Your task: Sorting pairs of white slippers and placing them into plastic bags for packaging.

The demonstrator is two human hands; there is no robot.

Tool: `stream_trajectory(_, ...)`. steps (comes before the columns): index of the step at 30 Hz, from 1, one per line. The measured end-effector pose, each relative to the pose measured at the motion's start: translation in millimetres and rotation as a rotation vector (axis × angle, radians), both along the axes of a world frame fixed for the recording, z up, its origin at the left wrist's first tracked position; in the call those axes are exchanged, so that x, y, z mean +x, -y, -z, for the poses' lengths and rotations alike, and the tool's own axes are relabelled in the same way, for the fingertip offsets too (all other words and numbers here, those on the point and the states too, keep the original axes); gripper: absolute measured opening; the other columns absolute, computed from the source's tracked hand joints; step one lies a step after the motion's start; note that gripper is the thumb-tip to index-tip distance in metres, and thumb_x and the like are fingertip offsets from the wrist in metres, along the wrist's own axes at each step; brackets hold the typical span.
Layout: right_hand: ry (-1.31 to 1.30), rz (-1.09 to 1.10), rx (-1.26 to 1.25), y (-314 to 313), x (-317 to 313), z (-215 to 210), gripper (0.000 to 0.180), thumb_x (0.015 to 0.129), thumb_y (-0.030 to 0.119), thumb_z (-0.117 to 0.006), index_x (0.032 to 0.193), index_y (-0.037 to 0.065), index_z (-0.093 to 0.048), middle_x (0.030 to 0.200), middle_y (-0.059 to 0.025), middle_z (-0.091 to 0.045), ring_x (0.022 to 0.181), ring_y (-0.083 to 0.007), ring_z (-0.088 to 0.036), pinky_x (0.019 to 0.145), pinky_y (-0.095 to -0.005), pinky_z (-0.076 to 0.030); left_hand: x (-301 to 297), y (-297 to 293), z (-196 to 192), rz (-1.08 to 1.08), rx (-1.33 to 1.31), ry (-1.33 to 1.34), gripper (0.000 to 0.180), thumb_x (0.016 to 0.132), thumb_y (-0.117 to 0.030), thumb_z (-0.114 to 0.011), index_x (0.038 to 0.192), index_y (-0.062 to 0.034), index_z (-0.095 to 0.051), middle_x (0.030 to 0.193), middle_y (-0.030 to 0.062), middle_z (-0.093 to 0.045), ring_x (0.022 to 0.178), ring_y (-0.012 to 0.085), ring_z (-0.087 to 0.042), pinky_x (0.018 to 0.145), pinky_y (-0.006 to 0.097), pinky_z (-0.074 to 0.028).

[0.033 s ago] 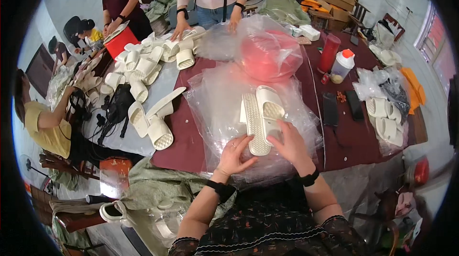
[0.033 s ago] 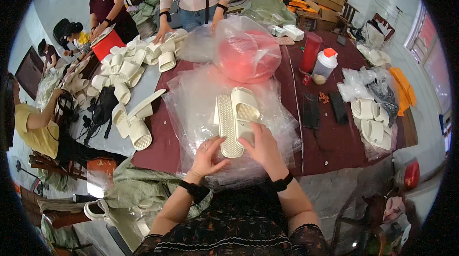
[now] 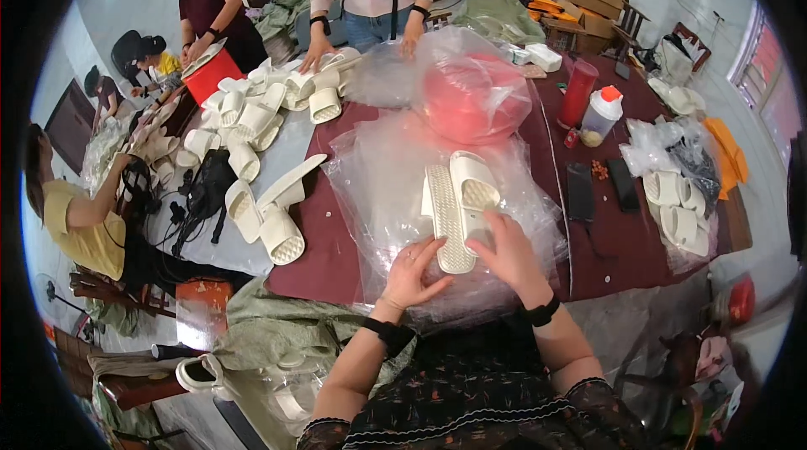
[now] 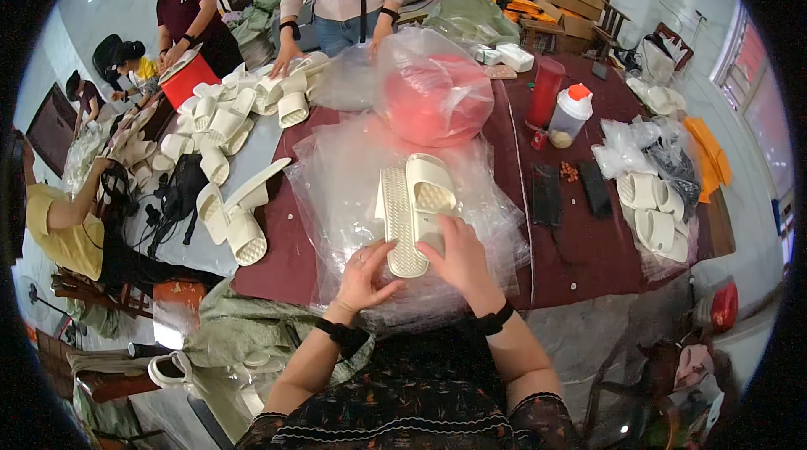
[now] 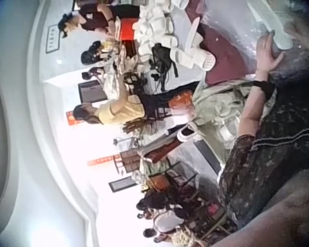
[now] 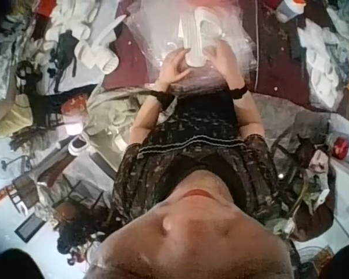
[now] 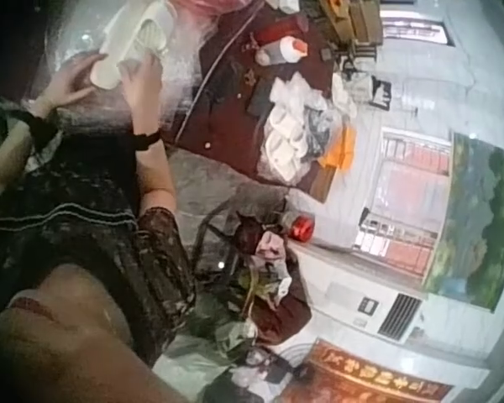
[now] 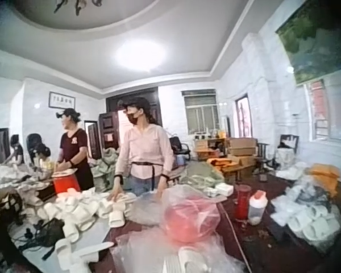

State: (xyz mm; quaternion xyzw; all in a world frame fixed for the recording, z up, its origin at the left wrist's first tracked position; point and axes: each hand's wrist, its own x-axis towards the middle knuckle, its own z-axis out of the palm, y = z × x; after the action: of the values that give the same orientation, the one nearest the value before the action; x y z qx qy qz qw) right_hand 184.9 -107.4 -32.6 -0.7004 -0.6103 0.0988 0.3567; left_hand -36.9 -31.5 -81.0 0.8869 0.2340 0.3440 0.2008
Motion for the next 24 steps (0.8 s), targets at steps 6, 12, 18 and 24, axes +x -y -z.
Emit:
stream_trajectory(6, 0.166, -0.001, 0.088, -27.5, -8.6, 9.4, 0.085, 0.077, 0.054, -0.077, 0.135, 0.000, -0.049, 0.129, -0.0269, -0.052, 0.117, -0.0461, -0.051, 0.096, -0.0508, -0.045, -0.4, 2.1, 3.1, -0.011, 0.013, 0.012, 0.078, 0.073, -0.032, -0.079, 0.140, -0.0042, -0.050, 0.130, 0.0234, -0.058, 0.111, 0.0393, -0.060, 0.097, 0.045, -0.046)
stream_trajectory(12, -0.131, -0.097, -0.042, -45.8, -6.4, 15.3, 0.108, 0.065, 0.061, -0.083, 0.140, -0.004, -0.043, 0.136, -0.0353, -0.041, 0.127, -0.0498, -0.043, 0.106, -0.0523, -0.038, -1.3, -2.6, 3.9, 0.021, 0.037, 0.052, 0.082, 0.073, -0.027, -0.078, 0.144, -0.0041, -0.044, 0.144, 0.0207, -0.051, 0.105, 0.0363, -0.062, 0.095, 0.042, -0.047)
stream_trajectory(18, 0.107, -0.364, -0.053, -22.8, -16.3, -6.6, 0.117, 0.060, 0.057, -0.087, 0.144, -0.004, -0.035, 0.138, -0.0378, -0.039, 0.129, -0.0536, -0.040, 0.110, -0.0568, -0.033, -12.6, -7.5, 28.9, 0.052, 0.015, 0.051, 0.087, 0.079, -0.027, -0.070, 0.153, -0.0055, -0.031, 0.152, 0.0173, -0.044, 0.100, 0.0345, -0.064, 0.095, 0.043, -0.048)
stream_trajectory(24, 0.150, -0.330, -0.035, 6.5, -24.8, -4.8, 0.088, 0.077, 0.041, -0.079, 0.144, 0.000, -0.041, 0.144, -0.0356, -0.040, 0.133, -0.0515, -0.040, 0.108, -0.0536, -0.038, -3.8, 5.0, 5.8, -0.012, -0.185, 0.187, 0.090, 0.086, -0.032, -0.072, 0.155, -0.0053, -0.022, 0.157, 0.0204, -0.032, 0.104, 0.0348, -0.066, 0.094, 0.042, -0.051)
